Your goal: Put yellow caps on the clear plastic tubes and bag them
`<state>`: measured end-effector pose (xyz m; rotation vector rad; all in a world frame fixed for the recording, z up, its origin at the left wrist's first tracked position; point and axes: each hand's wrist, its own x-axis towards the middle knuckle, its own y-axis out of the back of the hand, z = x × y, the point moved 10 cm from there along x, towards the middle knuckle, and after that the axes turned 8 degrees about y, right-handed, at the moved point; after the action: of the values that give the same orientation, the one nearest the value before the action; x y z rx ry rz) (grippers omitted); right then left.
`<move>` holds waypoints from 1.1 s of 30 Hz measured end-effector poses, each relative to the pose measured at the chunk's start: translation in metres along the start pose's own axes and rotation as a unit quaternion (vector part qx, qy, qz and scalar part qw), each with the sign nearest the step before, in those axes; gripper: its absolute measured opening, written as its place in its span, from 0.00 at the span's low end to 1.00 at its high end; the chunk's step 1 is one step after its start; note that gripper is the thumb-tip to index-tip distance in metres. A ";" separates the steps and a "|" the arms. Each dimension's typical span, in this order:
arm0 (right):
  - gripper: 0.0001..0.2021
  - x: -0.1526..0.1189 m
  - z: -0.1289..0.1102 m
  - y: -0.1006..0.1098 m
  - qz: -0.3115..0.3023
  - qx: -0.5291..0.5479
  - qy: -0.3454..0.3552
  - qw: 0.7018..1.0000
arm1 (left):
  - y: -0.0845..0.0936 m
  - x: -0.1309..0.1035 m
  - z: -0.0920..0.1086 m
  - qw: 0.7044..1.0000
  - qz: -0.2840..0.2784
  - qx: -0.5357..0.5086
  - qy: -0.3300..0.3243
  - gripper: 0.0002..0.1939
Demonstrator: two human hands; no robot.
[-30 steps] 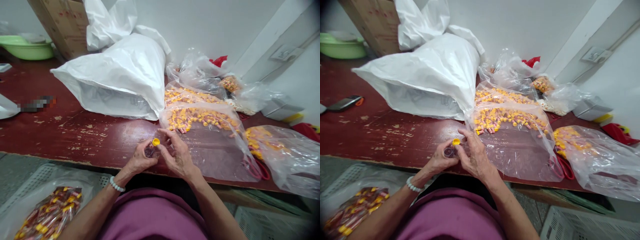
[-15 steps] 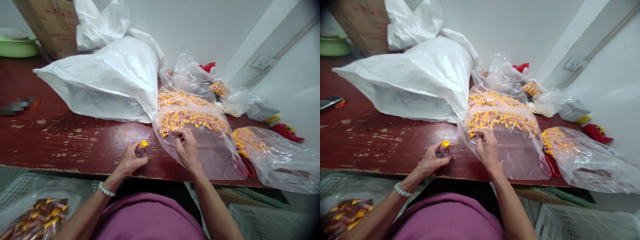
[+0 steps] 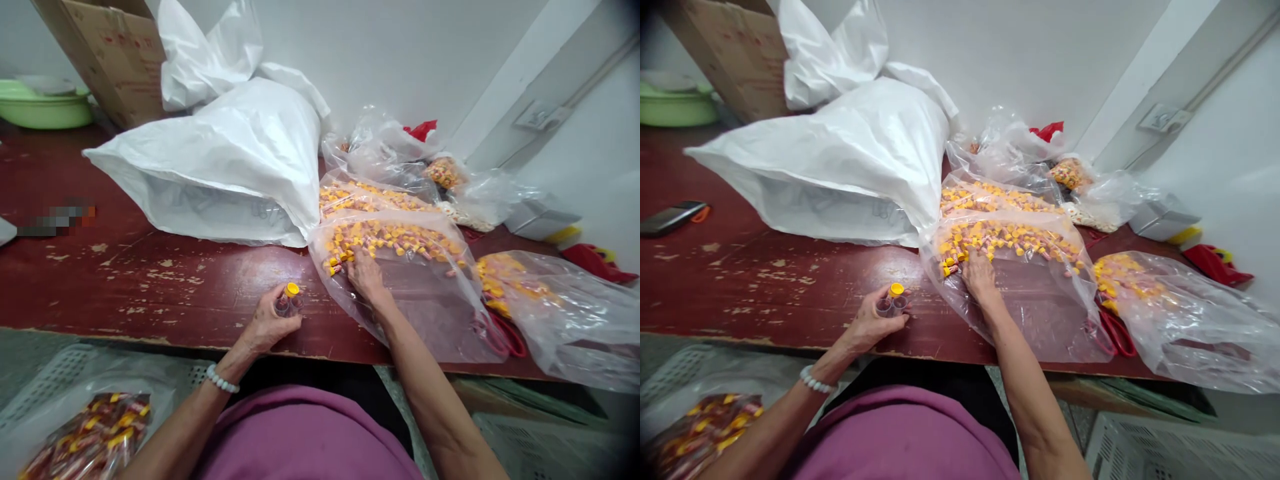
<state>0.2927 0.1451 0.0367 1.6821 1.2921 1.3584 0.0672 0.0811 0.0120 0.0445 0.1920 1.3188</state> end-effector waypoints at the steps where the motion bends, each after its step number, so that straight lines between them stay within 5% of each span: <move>1: 0.16 -0.003 0.000 0.009 0.025 0.038 -0.004 0.999 | -0.001 -0.001 0.001 1.000 -0.001 0.000 0.000 0.16; 5: 0.13 -0.031 -0.022 0.050 0.129 0.311 -0.019 0.941 | -0.010 -0.004 0.008 1.000 -0.016 -0.012 0.001 0.15; 8: 0.11 -0.051 -0.068 0.068 0.111 0.420 0.020 0.900 | -0.020 -0.007 0.012 0.998 -0.036 -0.043 0.015 0.18; 11: 0.07 -0.065 -0.102 0.077 0.092 0.392 0.062 0.913 | -0.026 -0.011 0.016 0.995 -0.055 -0.086 0.017 0.18; 15: 0.06 -0.073 -0.116 0.078 0.095 0.338 0.113 0.930 | -0.023 -0.015 0.018 0.993 -0.052 -0.105 0.009 0.15; 25: 0.12 -0.080 -0.114 0.085 0.106 0.344 0.137 0.923 | -0.022 -0.014 0.022 0.994 -0.062 -0.088 0.005 0.13; 30: 0.17 -0.087 -0.136 0.075 0.025 0.273 0.215 0.937 | -0.028 -0.015 0.020 0.995 -0.073 -0.060 -0.003 0.14; 33: 0.14 -0.072 -0.106 0.074 0.050 0.301 0.170 0.937 | -0.023 -0.013 0.005 0.994 -0.054 -0.084 0.044 0.14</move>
<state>0.2152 0.0407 0.1074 1.9809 2.0017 1.4489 0.0868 0.0629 0.0150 -0.1655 0.1557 1.2262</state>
